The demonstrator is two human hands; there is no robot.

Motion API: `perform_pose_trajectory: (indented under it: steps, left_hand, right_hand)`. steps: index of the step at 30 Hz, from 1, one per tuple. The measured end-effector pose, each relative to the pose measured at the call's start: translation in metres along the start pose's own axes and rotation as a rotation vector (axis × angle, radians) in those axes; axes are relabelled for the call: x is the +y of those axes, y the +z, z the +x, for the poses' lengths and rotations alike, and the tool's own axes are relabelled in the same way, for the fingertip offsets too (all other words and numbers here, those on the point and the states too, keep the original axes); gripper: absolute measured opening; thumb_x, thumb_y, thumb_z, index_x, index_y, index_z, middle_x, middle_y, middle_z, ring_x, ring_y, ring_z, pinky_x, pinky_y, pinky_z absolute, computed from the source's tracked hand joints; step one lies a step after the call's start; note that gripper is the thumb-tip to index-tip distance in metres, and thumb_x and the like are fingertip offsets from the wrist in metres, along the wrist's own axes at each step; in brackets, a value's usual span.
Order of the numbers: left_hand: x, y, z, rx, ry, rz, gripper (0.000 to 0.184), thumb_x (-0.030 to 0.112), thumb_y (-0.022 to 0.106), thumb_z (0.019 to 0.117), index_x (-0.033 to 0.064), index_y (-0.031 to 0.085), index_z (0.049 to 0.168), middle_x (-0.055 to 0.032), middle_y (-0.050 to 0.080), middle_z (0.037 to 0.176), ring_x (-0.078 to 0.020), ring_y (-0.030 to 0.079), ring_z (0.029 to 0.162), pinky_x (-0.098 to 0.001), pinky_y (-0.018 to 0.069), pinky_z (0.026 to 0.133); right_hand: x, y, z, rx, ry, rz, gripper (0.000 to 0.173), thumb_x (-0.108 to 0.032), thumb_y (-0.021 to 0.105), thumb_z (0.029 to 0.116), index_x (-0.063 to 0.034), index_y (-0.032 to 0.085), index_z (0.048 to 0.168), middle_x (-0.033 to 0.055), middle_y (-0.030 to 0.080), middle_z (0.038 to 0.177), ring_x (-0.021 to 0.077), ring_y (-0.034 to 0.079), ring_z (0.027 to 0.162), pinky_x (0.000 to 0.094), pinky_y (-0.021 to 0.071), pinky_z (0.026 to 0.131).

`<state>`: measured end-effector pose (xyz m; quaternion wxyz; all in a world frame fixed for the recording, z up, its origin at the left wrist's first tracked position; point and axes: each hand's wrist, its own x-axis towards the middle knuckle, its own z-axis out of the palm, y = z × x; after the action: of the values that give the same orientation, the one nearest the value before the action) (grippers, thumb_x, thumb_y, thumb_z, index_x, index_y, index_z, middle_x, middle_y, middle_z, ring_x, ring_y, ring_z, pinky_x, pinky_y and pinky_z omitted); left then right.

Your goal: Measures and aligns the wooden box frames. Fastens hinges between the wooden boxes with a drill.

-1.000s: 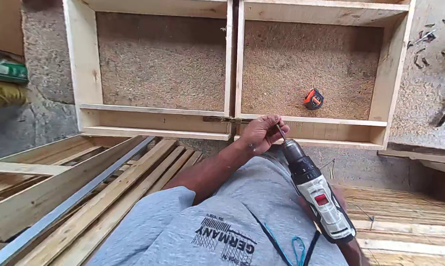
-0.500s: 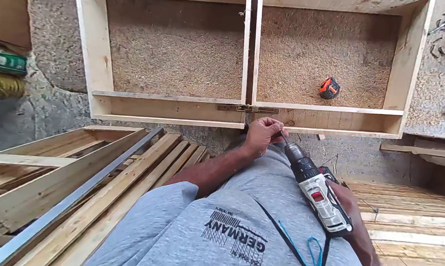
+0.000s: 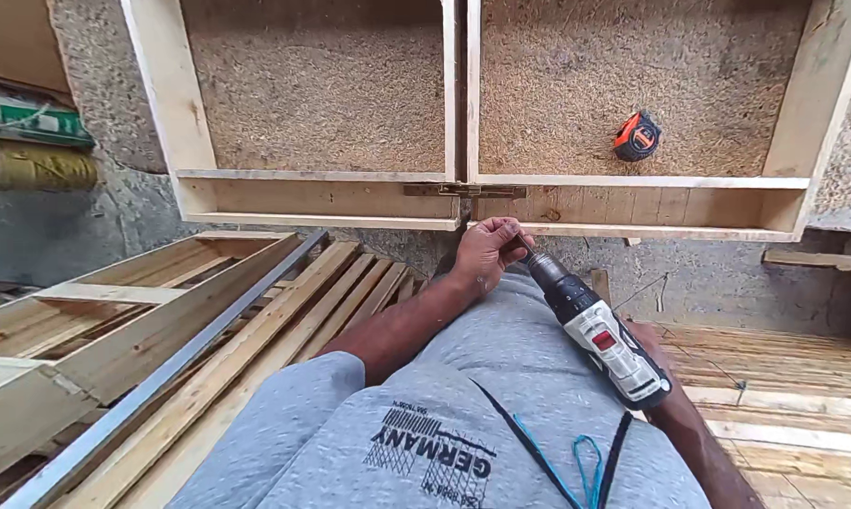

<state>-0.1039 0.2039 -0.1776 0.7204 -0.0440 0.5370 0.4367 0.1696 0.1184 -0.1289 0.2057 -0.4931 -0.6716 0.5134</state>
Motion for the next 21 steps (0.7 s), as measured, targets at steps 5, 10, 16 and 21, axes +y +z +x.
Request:
perform_pose_trajectory:
  steps: [5, 10, 16, 21]
  left_hand:
    - [-0.002, -0.001, 0.0, -0.03, -0.01, -0.026, 0.013, 0.005, 0.051, 0.1067, -0.0034, 0.06, 0.109, -0.014, 0.072, 0.086, -0.0203, 0.074, 0.075, -0.0303, 0.0638, 0.068]
    - [-0.001, 0.001, -0.002, -0.101, -0.052, 0.043, 0.024, 0.014, 0.045, 0.1105, -0.0038, 0.062, 0.111, -0.0152, 0.073, 0.091, -0.0213, 0.074, 0.079, -0.0326, 0.0637, 0.073]
    - [0.005, -0.008, -0.005, -0.25, -0.186, 0.342, 0.038, 0.023, 0.037, 0.1133, -0.0028, 0.062, 0.126, -0.0139, 0.075, 0.104, -0.0229, 0.075, 0.09, -0.0391, 0.0638, 0.081]
    - [0.024, -0.016, 0.002, -0.14, 0.232, 1.285, 0.027, 0.03, 0.059, 0.1049, 0.0101, 0.076, 0.111, 0.0001, 0.078, 0.097, -0.0108, 0.075, 0.084, -0.032, 0.0639, 0.078]
  right_hand:
    - [0.005, -0.004, 0.007, -0.021, -0.116, -0.087, 0.04, -0.045, 0.051, 0.1045, -0.012, 0.07, 0.117, 0.0052, 0.075, 0.095, 0.0108, 0.072, 0.087, 0.0362, 0.0598, 0.076]
    - [0.012, 0.002, 0.002, 0.015, -0.138, -0.086, 0.04, -0.04, 0.054, 0.1034, -0.0064, 0.069, 0.119, 0.0082, 0.076, 0.096, 0.0101, 0.072, 0.089, 0.0325, 0.0595, 0.08]
    - [0.017, 0.013, -0.006, 0.089, -0.122, -0.005, 0.044, -0.045, 0.054, 0.102, -0.0058, 0.07, 0.114, 0.0058, 0.075, 0.094, 0.0038, 0.071, 0.089, 0.0264, 0.0582, 0.081]
    - [0.017, 0.011, -0.012, 0.137, -0.065, 0.01, 0.048, -0.045, 0.053, 0.1019, -0.0027, 0.07, 0.114, 0.0073, 0.076, 0.094, 0.003, 0.07, 0.09, 0.0257, 0.0572, 0.082]
